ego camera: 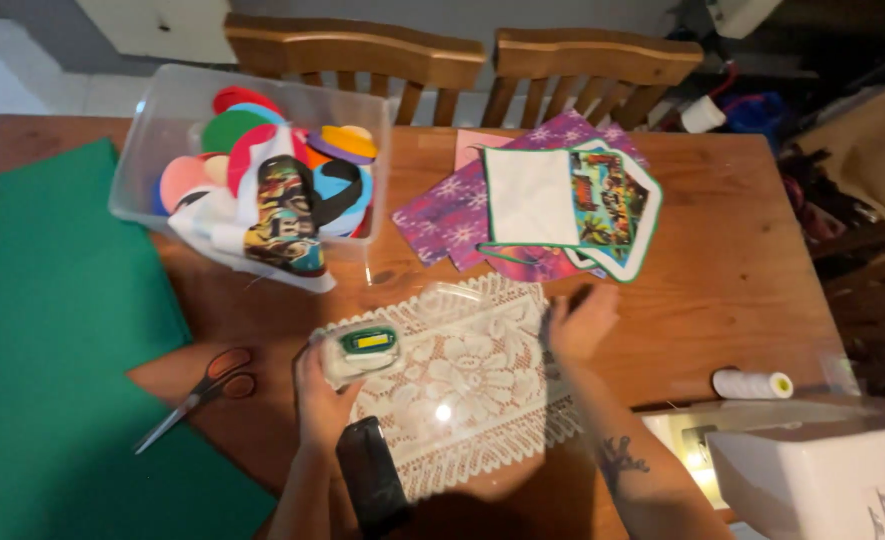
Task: The person cuts green fabric with scissors, uses a lighter to seal the edges of a printed fabric piece to prevent fraying, and then aligns the pieces for sewing.
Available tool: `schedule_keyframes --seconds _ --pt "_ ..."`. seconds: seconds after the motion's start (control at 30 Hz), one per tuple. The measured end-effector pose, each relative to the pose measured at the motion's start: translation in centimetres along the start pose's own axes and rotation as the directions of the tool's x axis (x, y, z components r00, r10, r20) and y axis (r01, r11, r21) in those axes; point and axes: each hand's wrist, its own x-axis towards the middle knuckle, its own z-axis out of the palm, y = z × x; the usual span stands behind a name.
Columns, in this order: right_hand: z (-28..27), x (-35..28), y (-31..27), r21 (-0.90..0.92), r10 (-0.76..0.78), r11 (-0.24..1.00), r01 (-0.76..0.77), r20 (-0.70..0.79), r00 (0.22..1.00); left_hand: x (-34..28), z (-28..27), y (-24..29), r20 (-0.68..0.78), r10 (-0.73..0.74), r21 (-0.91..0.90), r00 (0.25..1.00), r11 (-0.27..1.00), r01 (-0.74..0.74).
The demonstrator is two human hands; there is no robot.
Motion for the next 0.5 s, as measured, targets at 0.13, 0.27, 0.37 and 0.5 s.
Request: schedule_keyframes --seconds 0.13,0.27,0.37,0.5 --pt "4.2 -0.1 10.0 -0.206 0.387 0.919 -0.335 0.320 0.865 0.2 0.2 0.0 0.072 -0.138 0.028 0.988 0.990 0.136" --pt "5.4 -3.8 8.3 -0.303 0.113 0.953 -0.029 0.264 0.958 0.0 0.6 -1.4 0.055 -0.028 0.020 0.998 0.999 0.027" --pt "3.2 -5.9 2.3 -0.261 0.012 0.960 0.103 0.404 0.915 -0.2 0.8 -1.8 0.049 0.025 0.038 0.999 0.999 -0.027" --pt "4.0 -10.3 -0.5 -0.094 -0.211 0.965 0.244 0.268 0.940 0.2 0.6 -1.8 0.068 -0.004 0.000 0.998 1.000 0.004"
